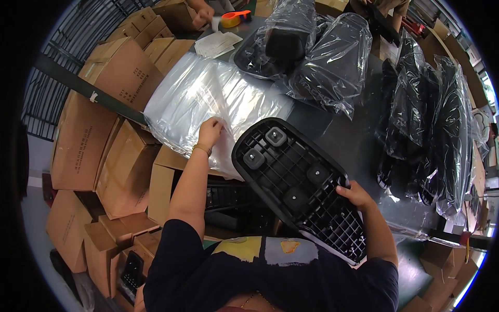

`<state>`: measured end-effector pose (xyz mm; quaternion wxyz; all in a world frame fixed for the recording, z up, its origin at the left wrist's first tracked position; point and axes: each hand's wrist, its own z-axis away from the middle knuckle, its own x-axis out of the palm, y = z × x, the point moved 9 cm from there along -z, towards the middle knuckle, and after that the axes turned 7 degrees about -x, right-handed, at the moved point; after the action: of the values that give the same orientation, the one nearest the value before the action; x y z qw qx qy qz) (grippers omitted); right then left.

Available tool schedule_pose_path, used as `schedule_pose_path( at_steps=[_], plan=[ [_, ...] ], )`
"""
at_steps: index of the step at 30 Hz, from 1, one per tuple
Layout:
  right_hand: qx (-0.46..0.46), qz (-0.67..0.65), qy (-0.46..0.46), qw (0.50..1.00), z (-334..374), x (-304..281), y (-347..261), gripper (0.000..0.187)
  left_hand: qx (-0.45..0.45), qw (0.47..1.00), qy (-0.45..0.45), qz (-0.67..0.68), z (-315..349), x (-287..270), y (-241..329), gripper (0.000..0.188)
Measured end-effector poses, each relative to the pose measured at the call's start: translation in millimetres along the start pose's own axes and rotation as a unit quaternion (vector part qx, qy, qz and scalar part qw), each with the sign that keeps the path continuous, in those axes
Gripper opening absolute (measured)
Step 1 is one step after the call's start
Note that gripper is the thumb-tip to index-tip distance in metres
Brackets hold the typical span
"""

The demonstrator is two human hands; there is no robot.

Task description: Packaging bicycle seats into plastic bags and placing them into cardboard boxes in a manufacturing environment.

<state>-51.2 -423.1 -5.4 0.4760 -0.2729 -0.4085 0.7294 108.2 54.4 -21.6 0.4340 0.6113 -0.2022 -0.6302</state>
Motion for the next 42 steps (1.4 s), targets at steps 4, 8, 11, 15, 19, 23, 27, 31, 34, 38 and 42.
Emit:
schedule_pose_path(
  at_steps=[4,8,11,15,19,23,27,31,34,38,42],
  plan=[
    [-0.002,0.059,0.002,0.998,-25,-6,-14,0.050,-0.127,0.926,0.059,0.352,-1,-32,-12,0.013],
    [-0.003,0.084,-0.016,0.996,-54,9,-53,0.049,-0.174,0.814,0.212,0.511,10,-111,-6,0.016],
    [-0.028,0.107,-0.010,0.994,-80,2,-65,0.049,-0.100,0.822,0.210,0.520,27,-140,57,0.019],
    [0.008,0.133,-0.015,0.991,-90,10,-85,0.054,-0.006,0.992,0.080,0.095,13,-72,42,0.031],
    [-0.078,0.103,0.006,0.992,-77,-13,-82,0.070,-0.033,0.999,-0.033,0.026,15,-1,-7,0.033],
    [0.008,0.032,-0.017,0.999,-59,-35,-44,0.070,-0.155,0.955,-0.081,0.241,31,13,-7,0.024],
    [-0.082,0.077,-0.065,0.992,-85,-2,-74,0.064,-0.158,0.928,-0.139,0.308,19,30,-39,0.020],
    [-0.020,0.184,-0.055,0.981,-106,10,-85,0.057,-0.222,0.917,-0.029,0.328,12,2,-28,0.016],
    [-0.005,0.192,-0.078,0.978,-125,15,-81,0.056,-0.107,0.892,0.177,0.402,-2,-119,-44,0.012],
    [0.013,0.191,-0.050,0.980,-122,4,-76,0.052,0.048,0.700,0.176,0.691,2,-230,14,0.019],
    [-0.009,0.232,-0.028,0.972,-124,-9,-82,0.045,0.061,0.797,0.136,0.585,18,-232,75,0.018]
  ],
)
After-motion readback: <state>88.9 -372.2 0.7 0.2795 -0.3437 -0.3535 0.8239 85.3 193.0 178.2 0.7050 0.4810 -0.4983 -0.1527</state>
